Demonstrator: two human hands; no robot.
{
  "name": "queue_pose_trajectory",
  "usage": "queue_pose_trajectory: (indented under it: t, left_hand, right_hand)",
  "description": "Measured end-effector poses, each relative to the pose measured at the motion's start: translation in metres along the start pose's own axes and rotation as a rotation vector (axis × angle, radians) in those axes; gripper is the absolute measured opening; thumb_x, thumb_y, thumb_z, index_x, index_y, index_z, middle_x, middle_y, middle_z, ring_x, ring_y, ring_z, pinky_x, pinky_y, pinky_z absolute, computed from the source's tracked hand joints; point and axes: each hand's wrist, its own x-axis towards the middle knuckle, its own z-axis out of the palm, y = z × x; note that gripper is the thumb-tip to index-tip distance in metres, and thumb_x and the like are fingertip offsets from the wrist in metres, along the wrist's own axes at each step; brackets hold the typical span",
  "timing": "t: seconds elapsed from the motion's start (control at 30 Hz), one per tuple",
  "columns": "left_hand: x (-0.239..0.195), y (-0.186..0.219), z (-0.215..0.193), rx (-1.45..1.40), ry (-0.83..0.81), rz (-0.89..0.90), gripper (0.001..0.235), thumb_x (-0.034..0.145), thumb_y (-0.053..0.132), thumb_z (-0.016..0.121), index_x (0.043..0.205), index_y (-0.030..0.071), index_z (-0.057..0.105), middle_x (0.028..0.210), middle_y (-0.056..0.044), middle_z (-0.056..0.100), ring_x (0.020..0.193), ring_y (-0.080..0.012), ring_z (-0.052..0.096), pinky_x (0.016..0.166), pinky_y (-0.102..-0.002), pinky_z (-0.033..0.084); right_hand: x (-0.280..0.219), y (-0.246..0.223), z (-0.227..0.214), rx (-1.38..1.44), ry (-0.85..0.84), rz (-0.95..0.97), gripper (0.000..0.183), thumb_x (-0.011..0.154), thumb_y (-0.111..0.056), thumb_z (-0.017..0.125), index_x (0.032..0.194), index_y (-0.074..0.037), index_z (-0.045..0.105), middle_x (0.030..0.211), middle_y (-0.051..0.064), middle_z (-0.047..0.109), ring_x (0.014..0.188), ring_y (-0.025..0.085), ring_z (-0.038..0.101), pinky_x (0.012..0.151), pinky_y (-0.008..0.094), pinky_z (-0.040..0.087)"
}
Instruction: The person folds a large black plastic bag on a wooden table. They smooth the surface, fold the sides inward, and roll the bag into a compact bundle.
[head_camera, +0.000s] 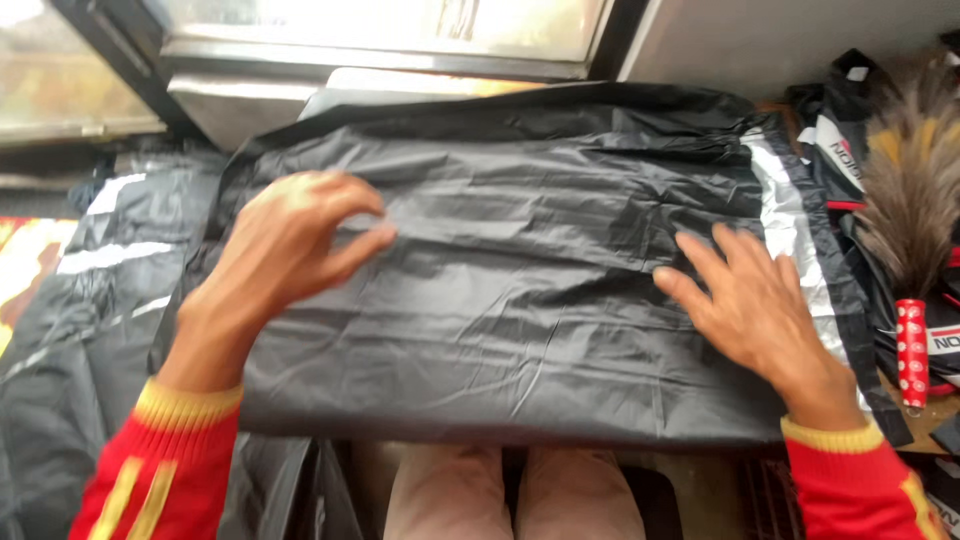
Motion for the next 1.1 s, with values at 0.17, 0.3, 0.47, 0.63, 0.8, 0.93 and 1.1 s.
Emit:
queue_pose_trajectory:
  t: [0.17,0.3,0.47,0.63,0.8,0.93,1.1]
  left_hand:
    - [0.078,-0.064,0.084,0.030,-0.053,-0.012,0.019,0.091,0.036,0.064,0.094,0.018,0.069,0.105,-0.002,0.060,0.095,-0.0273,0.059,0.079,-0.043,0.046]
    - [0.109,-0.101,0.145,0.163,0.033,-0.041,0.029,0.089,0.047,0.061,0.096,0.019,0.065,0.129,-0.005,0.055,0.122,-0.0305,0.051,0.098,-0.047,0.041]
    - [0.117,-0.116,0.168,0.074,-0.229,-0.222,0.036,0.093,0.047,0.050,0.097,0.015,0.065,0.107,-0.011,0.067,0.101,-0.0355,0.063,0.086,-0.051,0.047]
    - [0.115,-0.168,0.174,0.127,-0.262,-0.352,0.038,0.088,0.049,0.045,0.099,0.018,0.064,0.122,-0.011,0.061,0.109,-0.0391,0.059,0.088,-0.052,0.047]
    - [0.112,-0.165,0.136,0.165,-0.281,-0.449,0.034,0.086,0.036,0.045,0.101,0.010,0.062,0.115,-0.019,0.060,0.103,-0.0429,0.058,0.085,-0.056,0.044]
    - [0.105,-0.180,0.149,0.367,-0.219,-0.298,0.033,0.089,0.028,0.043,0.107,0.016,0.068,0.141,-0.017,0.053,0.133,-0.0394,0.041,0.102,-0.070,0.013]
    - [0.091,-0.063,0.104,0.228,-0.007,-0.029,0.037,0.098,0.033,0.055,0.120,0.005,0.065,0.145,-0.026,0.050,0.135,-0.0463,0.039,0.105,-0.064,0.020]
  right_hand:
    - [0.071,-0.004,-0.008,-0.018,0.428,-0.222,0.054,0.093,-0.046,0.054,0.129,-0.006,0.059,0.127,0.024,0.057,0.118,0.039,0.052,0.095,0.049,0.039]
    - [0.122,-0.005,0.017,-0.015,0.467,-0.218,0.059,0.095,-0.059,0.046,0.135,-0.017,0.054,0.128,0.021,0.053,0.122,0.042,0.049,0.091,0.058,0.041]
    - [0.115,-0.024,0.031,0.077,-0.328,0.119,0.078,0.086,-0.077,0.022,0.150,-0.031,0.023,0.157,0.016,0.014,0.145,0.040,0.011,0.108,0.068,0.012]
    - [0.107,-0.023,0.042,0.164,-0.193,0.100,0.073,0.090,-0.071,0.027,0.151,-0.031,0.020,0.156,0.018,0.011,0.144,0.041,0.005,0.106,0.067,0.001]
    - [0.111,-0.026,0.041,0.152,-0.182,0.114,0.073,0.087,-0.070,0.027,0.149,-0.031,0.022,0.156,0.015,0.011,0.143,0.038,0.005,0.107,0.066,0.002]
    - [0.109,-0.023,0.050,0.079,-0.073,0.089,0.071,0.086,-0.067,0.031,0.147,-0.030,0.029,0.155,0.015,0.019,0.139,0.037,0.017,0.102,0.066,0.014]
    - [0.106,-0.025,0.045,0.112,0.071,0.022,0.068,0.089,-0.060,0.043,0.143,-0.020,0.037,0.147,0.022,0.028,0.136,0.041,0.022,0.102,0.065,0.015]
